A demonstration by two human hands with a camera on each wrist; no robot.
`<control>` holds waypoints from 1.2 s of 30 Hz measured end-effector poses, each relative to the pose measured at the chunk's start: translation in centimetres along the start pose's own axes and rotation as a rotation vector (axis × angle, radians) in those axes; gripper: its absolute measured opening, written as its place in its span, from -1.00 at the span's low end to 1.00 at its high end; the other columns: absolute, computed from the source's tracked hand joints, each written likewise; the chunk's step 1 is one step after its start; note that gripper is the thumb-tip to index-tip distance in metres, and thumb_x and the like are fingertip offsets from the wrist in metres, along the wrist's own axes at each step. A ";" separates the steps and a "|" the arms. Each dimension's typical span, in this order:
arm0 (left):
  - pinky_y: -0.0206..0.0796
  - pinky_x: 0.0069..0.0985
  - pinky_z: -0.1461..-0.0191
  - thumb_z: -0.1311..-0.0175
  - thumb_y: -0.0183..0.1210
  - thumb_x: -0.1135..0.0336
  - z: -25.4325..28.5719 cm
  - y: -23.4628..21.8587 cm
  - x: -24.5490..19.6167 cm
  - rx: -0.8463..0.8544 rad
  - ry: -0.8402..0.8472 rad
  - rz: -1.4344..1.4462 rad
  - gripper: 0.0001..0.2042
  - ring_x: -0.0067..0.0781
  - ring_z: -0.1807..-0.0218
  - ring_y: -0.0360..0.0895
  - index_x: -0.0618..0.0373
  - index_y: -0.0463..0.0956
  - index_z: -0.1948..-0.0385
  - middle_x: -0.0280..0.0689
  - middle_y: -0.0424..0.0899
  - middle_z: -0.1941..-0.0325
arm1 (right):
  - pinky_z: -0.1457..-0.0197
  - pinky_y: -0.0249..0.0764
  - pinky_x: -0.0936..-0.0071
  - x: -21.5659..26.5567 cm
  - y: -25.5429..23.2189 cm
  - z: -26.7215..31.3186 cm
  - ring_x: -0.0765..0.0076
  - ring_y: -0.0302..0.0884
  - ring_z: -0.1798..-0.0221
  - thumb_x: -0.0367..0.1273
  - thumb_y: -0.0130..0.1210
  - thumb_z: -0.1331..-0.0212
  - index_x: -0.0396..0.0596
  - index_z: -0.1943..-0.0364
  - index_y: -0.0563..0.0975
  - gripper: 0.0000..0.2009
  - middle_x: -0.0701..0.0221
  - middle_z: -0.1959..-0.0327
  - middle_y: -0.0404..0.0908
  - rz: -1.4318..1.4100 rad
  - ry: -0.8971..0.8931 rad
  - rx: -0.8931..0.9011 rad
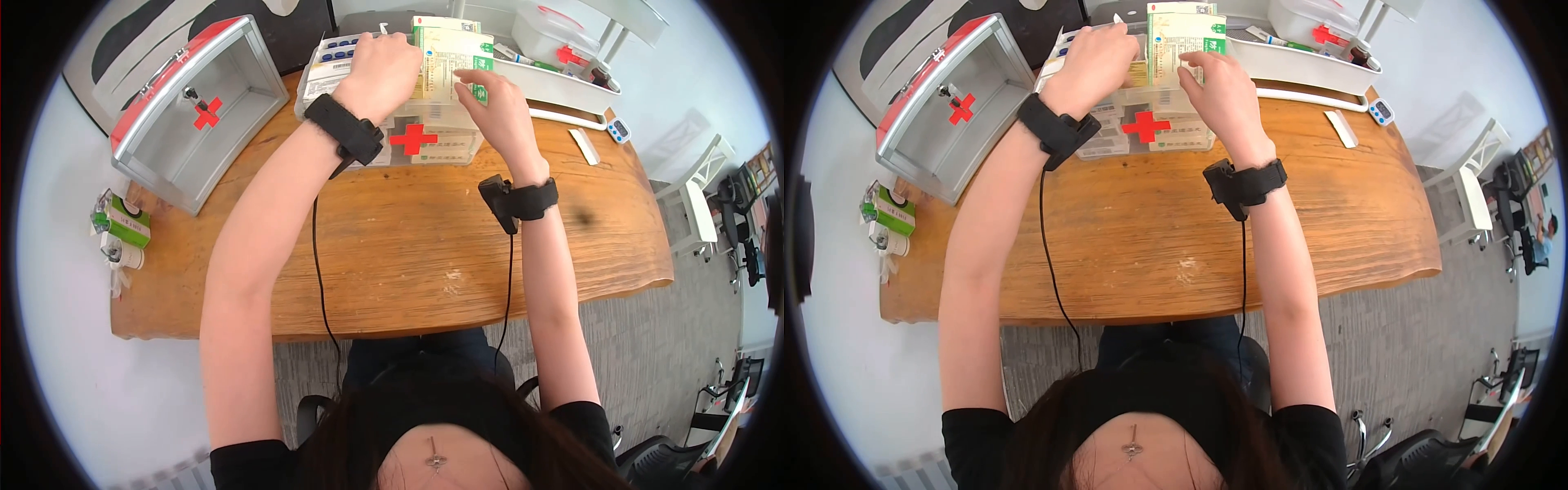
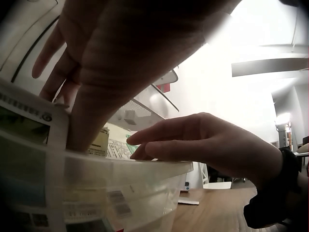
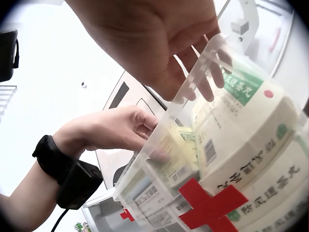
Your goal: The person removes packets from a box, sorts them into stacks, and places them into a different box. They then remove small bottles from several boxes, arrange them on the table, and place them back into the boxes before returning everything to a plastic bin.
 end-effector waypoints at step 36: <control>0.47 -0.29 0.24 -0.06 0.08 0.45 -2.7 4.5 0.0 0.149 -0.027 0.125 -0.84 -0.12 0.27 0.65 0.25 0.49 0.31 -0.05 0.66 0.35 | 0.01 0.33 0.34 -0.6 0.0 2.1 0.24 0.42 0.21 -0.53 0.18 0.18 -0.04 0.42 0.39 -0.77 0.42 0.41 0.45 0.258 -0.370 0.082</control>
Point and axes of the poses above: each hand's wrist, its own z-axis away from the middle knuckle, its own y-axis out of the palm, x = y × z, the point moved 2 cm from there along -z, towards the middle knuckle
